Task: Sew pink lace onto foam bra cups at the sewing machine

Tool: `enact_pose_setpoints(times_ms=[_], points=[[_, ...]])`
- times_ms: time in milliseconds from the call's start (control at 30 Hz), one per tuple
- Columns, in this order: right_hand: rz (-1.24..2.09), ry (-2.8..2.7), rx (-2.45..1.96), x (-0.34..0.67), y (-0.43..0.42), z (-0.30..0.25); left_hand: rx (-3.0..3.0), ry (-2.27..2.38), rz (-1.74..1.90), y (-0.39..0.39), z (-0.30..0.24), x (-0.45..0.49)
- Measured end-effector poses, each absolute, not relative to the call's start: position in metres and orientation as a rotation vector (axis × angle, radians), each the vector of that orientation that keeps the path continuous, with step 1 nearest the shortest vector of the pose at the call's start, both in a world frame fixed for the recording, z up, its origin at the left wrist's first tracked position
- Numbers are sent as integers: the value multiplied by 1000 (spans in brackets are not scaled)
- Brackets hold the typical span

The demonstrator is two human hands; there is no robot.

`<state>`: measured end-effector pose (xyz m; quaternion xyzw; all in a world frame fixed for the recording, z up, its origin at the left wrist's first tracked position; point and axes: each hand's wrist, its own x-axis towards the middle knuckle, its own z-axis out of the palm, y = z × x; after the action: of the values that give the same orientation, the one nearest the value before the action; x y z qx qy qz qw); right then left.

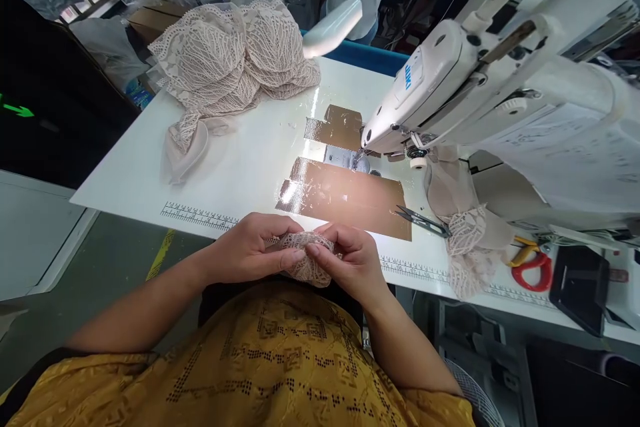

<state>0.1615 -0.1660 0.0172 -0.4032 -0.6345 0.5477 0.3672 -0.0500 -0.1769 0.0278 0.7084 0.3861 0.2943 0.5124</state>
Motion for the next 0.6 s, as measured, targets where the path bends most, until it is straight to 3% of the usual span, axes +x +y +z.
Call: enact_pose_setpoints(times_ms=[600], points=[[1644,-1521,-1031,185,-138,14,1528,947,732,-157,27,-39]])
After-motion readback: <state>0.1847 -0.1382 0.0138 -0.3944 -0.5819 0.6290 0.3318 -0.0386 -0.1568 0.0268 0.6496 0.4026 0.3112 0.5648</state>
